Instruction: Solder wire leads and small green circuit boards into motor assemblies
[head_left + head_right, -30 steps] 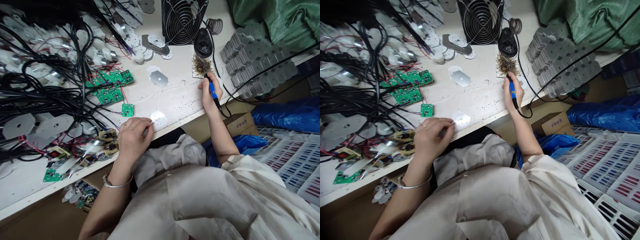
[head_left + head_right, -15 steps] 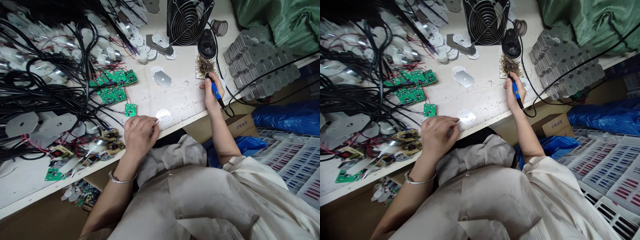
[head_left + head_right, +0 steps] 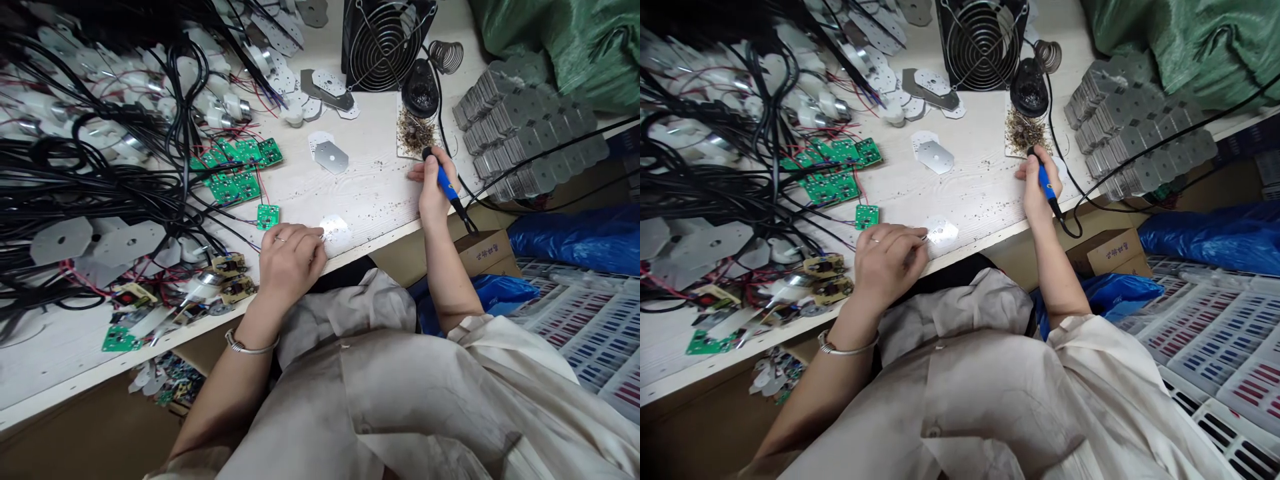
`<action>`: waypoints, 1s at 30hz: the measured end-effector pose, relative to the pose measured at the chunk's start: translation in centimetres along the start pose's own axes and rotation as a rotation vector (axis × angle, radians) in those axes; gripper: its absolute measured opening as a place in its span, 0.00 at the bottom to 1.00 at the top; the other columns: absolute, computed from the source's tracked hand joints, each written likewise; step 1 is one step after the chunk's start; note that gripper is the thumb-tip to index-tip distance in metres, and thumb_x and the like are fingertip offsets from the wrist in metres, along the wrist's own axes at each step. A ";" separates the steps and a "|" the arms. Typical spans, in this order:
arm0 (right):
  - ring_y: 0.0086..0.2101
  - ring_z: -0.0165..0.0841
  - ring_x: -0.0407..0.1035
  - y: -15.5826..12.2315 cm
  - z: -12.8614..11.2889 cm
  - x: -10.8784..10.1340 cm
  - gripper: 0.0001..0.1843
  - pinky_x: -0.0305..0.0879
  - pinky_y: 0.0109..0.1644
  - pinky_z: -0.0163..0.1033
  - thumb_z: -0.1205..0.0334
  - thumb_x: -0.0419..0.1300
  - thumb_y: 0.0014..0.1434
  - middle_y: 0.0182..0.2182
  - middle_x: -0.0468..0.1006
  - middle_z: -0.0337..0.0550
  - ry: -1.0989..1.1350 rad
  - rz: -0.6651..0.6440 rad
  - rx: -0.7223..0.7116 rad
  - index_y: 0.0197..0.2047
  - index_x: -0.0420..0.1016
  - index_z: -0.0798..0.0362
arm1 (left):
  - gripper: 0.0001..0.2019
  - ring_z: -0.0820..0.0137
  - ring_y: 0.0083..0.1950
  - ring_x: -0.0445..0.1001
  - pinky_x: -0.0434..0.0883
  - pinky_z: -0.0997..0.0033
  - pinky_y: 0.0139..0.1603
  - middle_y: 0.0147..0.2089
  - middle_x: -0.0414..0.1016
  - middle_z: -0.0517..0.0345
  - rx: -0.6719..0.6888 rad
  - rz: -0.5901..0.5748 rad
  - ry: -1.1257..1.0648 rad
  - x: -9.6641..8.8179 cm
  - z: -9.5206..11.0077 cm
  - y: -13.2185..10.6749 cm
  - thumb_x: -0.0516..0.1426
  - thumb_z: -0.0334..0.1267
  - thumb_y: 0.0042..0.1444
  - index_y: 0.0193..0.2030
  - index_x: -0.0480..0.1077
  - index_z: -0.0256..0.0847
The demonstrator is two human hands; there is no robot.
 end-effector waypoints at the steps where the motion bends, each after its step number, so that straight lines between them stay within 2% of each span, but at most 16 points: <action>1: 0.27 0.26 0.76 -0.4 -0.7 -0.4 0.26 0.78 0.35 0.36 0.38 0.56 0.67 0.30 0.77 0.35 0.018 0.035 -0.024 0.55 0.72 0.50 | 0.06 0.59 0.45 0.82 0.72 0.50 0.54 0.44 0.85 0.59 -0.021 0.012 -0.008 0.1 -0.1 -0.1 0.60 0.30 0.59 0.37 0.71 0.47; 3: 0.26 0.26 0.76 -1.8 -2.7 -0.8 0.19 0.77 0.33 0.35 0.44 0.54 0.70 0.29 0.77 0.32 0.081 0.072 -0.082 0.54 0.73 0.48 | 0.06 0.59 0.46 0.82 0.73 0.52 0.52 0.44 0.85 0.59 -0.057 0.030 -0.018 0.2 -0.3 -0.3 0.60 0.29 0.58 0.36 0.71 0.47; 5: 0.22 0.24 0.73 -3.9 -4.6 -1.0 0.15 0.72 0.26 0.32 0.50 0.53 0.71 0.26 0.74 0.31 0.199 0.071 -0.114 0.49 0.76 0.46 | 0.07 0.60 0.46 0.81 0.75 0.55 0.49 0.44 0.85 0.58 -0.086 0.043 -0.026 0.3 -0.4 -0.4 0.59 0.29 0.59 0.34 0.70 0.46; 8: 0.13 0.23 0.63 -7.4 -6.9 -0.2 0.16 0.57 0.16 0.29 0.52 0.52 0.71 0.17 0.65 0.28 0.354 -0.034 -0.067 0.39 0.79 0.49 | 0.07 0.62 0.47 0.81 0.76 0.57 0.49 0.44 0.85 0.57 -0.146 0.013 -0.067 0.7 -0.9 -0.5 0.58 0.28 0.59 0.33 0.70 0.45; 11: 0.11 0.23 0.59 -10.2 -8.0 0.7 0.17 0.50 0.13 0.30 0.51 0.54 0.69 0.15 0.63 0.29 0.366 -0.160 0.015 0.34 0.79 0.49 | 0.07 0.62 0.48 0.81 0.76 0.55 0.52 0.45 0.85 0.57 -0.207 -0.057 -0.081 1.3 -1.4 -0.5 0.57 0.29 0.59 0.33 0.70 0.45; 14: 0.11 0.25 0.60 -11.5 -8.3 1.4 0.18 0.56 0.14 0.33 0.47 0.57 0.67 0.15 0.68 0.30 0.305 -0.285 0.032 0.33 0.80 0.48 | 0.07 0.63 0.48 0.81 0.75 0.55 0.53 0.44 0.85 0.58 -0.222 -0.075 -0.047 1.3 -1.4 -0.4 0.56 0.30 0.61 0.32 0.69 0.45; 17: 0.11 0.27 0.61 -11.6 -8.0 1.8 0.21 0.65 0.17 0.37 0.43 0.57 0.66 0.14 0.69 0.31 0.214 -0.385 0.046 0.33 0.82 0.47 | 0.07 0.64 0.48 0.80 0.75 0.56 0.52 0.44 0.84 0.58 -0.218 -0.083 -0.036 1.3 -1.3 -0.4 0.55 0.33 0.64 0.33 0.69 0.45; 24: 0.12 0.26 0.63 -11.3 -8.4 1.8 0.16 0.65 0.20 0.36 0.48 0.59 0.66 0.16 0.72 0.30 0.255 -0.411 0.015 0.33 0.83 0.46 | 0.06 0.62 0.50 0.79 0.72 0.56 0.51 0.48 0.84 0.57 -0.209 -0.128 -0.067 1.6 -1.1 -0.7 0.56 0.33 0.65 0.36 0.71 0.45; 30: 0.13 0.27 0.64 -11.3 -8.6 2.3 0.18 0.71 0.24 0.38 0.47 0.57 0.67 0.14 0.71 0.30 0.209 -0.478 -0.025 0.34 0.84 0.46 | 0.08 0.63 0.47 0.78 0.72 0.57 0.48 0.46 0.84 0.57 -0.219 -0.128 -0.007 1.7 -1.0 -0.5 0.55 0.33 0.65 0.33 0.69 0.44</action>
Point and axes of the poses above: each hand's wrist, its own y-axis towards the middle knuckle, its own x-axis out of the palm, z = x × y, the point moved 8 cm from there along y, towards the middle knuckle
